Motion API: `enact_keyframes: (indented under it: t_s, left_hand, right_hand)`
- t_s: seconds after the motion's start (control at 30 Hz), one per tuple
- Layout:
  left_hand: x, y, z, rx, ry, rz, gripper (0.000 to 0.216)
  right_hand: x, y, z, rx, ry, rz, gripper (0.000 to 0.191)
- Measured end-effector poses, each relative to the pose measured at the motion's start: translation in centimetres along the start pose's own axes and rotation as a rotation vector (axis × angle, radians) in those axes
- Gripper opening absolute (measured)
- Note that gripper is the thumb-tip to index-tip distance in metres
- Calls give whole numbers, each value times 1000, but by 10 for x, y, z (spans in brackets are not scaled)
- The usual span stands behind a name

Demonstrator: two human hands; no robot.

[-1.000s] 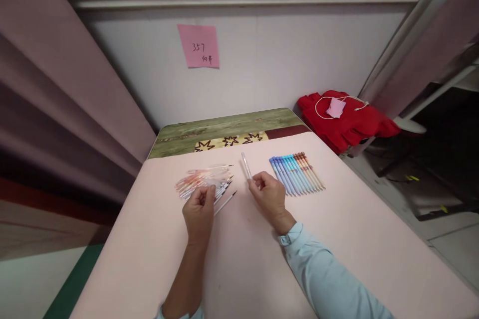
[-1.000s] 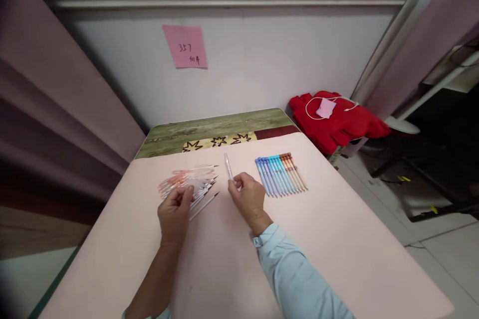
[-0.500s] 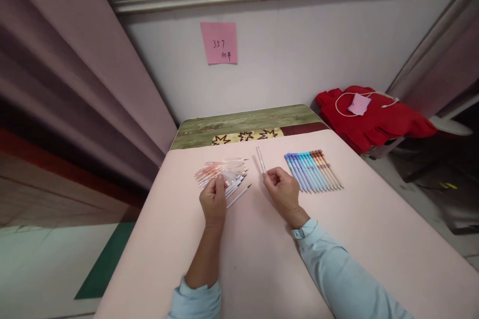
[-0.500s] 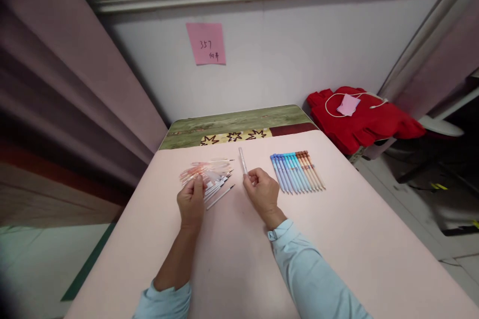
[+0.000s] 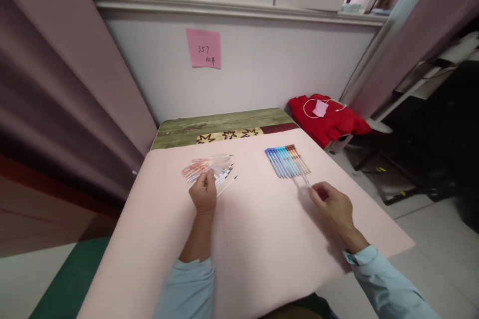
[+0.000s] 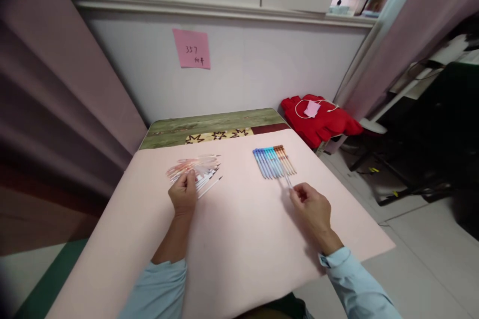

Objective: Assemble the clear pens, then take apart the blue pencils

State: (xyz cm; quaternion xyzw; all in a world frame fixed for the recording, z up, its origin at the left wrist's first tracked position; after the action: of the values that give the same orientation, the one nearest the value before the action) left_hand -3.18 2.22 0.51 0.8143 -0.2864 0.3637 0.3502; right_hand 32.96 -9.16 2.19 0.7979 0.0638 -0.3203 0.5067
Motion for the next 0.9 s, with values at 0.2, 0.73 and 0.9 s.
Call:
enact_keyframes:
  t_s: [0.2,0.73,0.9]
  left_hand:
    - [-8,-3,3,13,-19,-28,41]
    - [-14,0,7,49,64,9,38]
    - [-17,-1,6,52,54,-1,36]
  right_hand:
    - [29,7,31,-38,-102,238,24]
    - [-90,-43,-1,-229,190,247,19]
    - [-102,-76,-27,-238,172,404,25]
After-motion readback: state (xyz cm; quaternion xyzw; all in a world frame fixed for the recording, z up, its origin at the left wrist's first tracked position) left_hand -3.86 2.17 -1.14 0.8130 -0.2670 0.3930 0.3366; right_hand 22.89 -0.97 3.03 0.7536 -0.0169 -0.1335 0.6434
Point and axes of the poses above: each hand's wrist, its own z-axis away from the middle knuckle, its own y-axis out of the back of the hand, x = y × z, the point moved 3 cm from there along -z, towards the middle knuckle, and after that the axes turned 1 degree about -y, right-handed, at the moved point
